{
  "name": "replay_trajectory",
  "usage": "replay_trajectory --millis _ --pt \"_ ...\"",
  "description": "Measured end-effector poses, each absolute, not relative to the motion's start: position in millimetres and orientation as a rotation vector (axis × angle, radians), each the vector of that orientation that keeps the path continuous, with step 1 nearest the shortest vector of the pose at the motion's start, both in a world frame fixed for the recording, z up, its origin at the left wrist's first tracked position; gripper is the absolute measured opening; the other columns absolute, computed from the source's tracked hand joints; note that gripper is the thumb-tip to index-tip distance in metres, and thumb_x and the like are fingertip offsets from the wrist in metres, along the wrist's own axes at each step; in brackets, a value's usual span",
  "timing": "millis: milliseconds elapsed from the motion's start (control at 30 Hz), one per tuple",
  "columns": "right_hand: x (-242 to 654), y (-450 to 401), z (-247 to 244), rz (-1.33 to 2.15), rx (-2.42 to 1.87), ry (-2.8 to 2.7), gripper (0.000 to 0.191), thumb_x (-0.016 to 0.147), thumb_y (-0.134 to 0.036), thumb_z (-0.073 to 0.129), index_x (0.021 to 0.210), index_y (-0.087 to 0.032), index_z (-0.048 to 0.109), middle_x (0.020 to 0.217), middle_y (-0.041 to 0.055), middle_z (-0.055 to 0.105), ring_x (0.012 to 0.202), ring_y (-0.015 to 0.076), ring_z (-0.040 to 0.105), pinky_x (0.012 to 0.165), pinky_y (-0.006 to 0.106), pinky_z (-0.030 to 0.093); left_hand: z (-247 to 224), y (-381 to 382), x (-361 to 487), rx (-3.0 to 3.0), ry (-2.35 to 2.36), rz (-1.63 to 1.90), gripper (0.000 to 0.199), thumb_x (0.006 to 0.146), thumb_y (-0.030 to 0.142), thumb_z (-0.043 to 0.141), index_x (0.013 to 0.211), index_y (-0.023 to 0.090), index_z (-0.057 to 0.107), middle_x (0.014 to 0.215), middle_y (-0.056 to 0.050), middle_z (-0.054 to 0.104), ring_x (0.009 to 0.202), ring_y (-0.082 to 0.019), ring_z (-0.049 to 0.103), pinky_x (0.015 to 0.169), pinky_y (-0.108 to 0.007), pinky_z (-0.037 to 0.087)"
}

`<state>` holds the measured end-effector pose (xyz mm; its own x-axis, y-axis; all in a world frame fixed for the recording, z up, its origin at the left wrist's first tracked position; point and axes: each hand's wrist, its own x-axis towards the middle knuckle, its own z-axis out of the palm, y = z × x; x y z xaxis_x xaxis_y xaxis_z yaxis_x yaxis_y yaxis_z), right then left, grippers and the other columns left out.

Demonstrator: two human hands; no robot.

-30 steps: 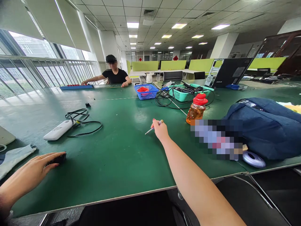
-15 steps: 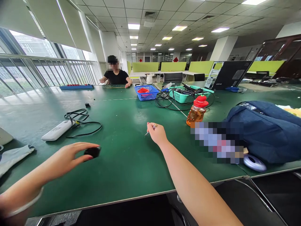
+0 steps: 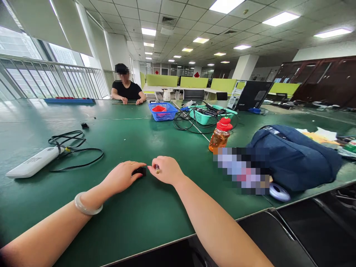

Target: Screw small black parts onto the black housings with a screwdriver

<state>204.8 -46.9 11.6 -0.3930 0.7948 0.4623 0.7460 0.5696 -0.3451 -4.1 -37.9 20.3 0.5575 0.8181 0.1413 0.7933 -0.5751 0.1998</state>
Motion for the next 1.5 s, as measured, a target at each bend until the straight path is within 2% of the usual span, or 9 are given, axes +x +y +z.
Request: replay_trajectory --millis 267,433,533,633,733,900,1033,1233,1500 --pt "199.7 -46.6 17.1 0.072 -1.215 -2.185 0.013 0.087 -0.030 0.062 0.079 -0.021 0.064 0.075 0.0002 0.059 0.067 0.0124 0.053 0.063 0.024 0.038 9.6 -27.0 -17.8 2.495 1.466 0.698 0.056 0.086 0.048 0.052 0.138 0.025 0.049 0.136 -0.007 0.060 0.126 -0.028 0.053 0.106 -0.045 0.043" --pt "199.9 -46.7 17.1 0.152 -1.150 -2.067 0.009 0.083 -0.028 0.065 0.090 -0.022 0.064 0.087 0.0015 0.063 0.075 0.0136 0.058 0.068 0.025 0.043 14.3 -26.1 -26.1 2.413 1.512 0.830 0.054 0.086 0.055 0.049 0.132 0.026 0.055 0.131 -0.007 0.063 0.124 -0.027 0.054 0.105 -0.046 0.044" --pt "199.3 -50.0 19.3 0.183 -1.066 -1.935 0.009 0.087 -0.029 0.059 0.084 -0.022 0.063 0.081 0.0011 0.064 0.072 0.0130 0.058 0.066 0.025 0.044 12.7 -29.0 -28.0 2.486 1.462 0.724 0.054 0.082 0.052 0.058 0.128 0.025 0.059 0.124 -0.007 0.067 0.121 -0.029 0.055 0.105 -0.047 0.043" --pt "200.1 -57.5 22.9 0.198 -0.949 -1.832 0.029 0.093 -0.032 0.047 0.068 -0.021 0.056 0.063 -0.0001 0.058 0.060 0.0121 0.054 0.061 0.025 0.042 10.0 -29.7 -27.9 2.503 1.438 0.630 0.049 0.081 0.046 0.060 0.125 0.023 0.063 0.119 -0.008 0.070 0.120 -0.029 0.055 0.105 -0.048 0.043" --pt "200.3 -66.5 25.1 0.217 -0.807 -1.868 0.039 0.094 -0.032 0.040 0.059 -0.021 0.050 0.054 -0.0009 0.052 0.052 0.0111 0.048 0.055 0.025 0.040 8.0 -28.2 -27.4 2.473 1.418 0.592 0.040 0.082 0.043 0.059 0.117 0.024 0.068 0.116 -0.007 0.072 0.117 -0.028 0.057 0.105 -0.047 0.044" --pt "190.5 -71.6 21.0 0.187 -0.638 -2.048 0.028 0.091 -0.024 0.040 0.064 -0.021 0.050 0.058 0.0002 0.057 0.055 0.0122 0.049 0.058 0.026 0.041 5.0 -26.3 -26.0 2.427 1.381 0.553 0.039 0.082 0.039 0.060 0.117 0.025 0.067 0.115 -0.006 0.072 0.115 -0.027 0.058 0.103 -0.044 0.045" --pt "182.9 -67.7 13.5 0.009 -0.580 -2.196 0.018 0.087 -0.018 0.044 0.071 -0.021 0.053 0.064 0.0005 0.059 0.059 0.0130 0.048 0.062 0.028 0.039 2.7 -25.7 -25.4 2.409 1.368 0.541 0.040 0.081 0.038 0.060 0.119 0.026 0.066 0.117 -0.005 0.071 0.115 -0.026 0.058 0.103 -0.043 0.045" --pt "180.8 -66.9 7.8 -0.312 -0.484 -2.354 0.020 0.088 -0.021 0.047 0.070 -0.020 0.053 0.060 -0.0004 0.051 0.059 0.0134 0.042 0.060 0.028 0.033 0.9 -24.8 -25.8 2.417 1.350 0.541 0.040 0.082 0.037 0.058 0.119 0.025 0.065 0.118 -0.005 0.071 0.113 -0.026 0.059 0.101 -0.043 0.046" --pt "174.1 -68.3 6.0 -0.491 -0.419 -2.410 0.023 0.089 -0.022 0.050 0.067 -0.019 0.054 0.060 -0.0009 0.050 0.060 0.0134 0.041 0.061 0.029 0.032 1.1 -25.6 -25.9 2.430 1.343 0.546 0.043 0.082 0.035 0.057 0.122 0.023 0.064 0.119 -0.005 0.070 0.114 -0.026 0.059 0.102 -0.042 0.046"
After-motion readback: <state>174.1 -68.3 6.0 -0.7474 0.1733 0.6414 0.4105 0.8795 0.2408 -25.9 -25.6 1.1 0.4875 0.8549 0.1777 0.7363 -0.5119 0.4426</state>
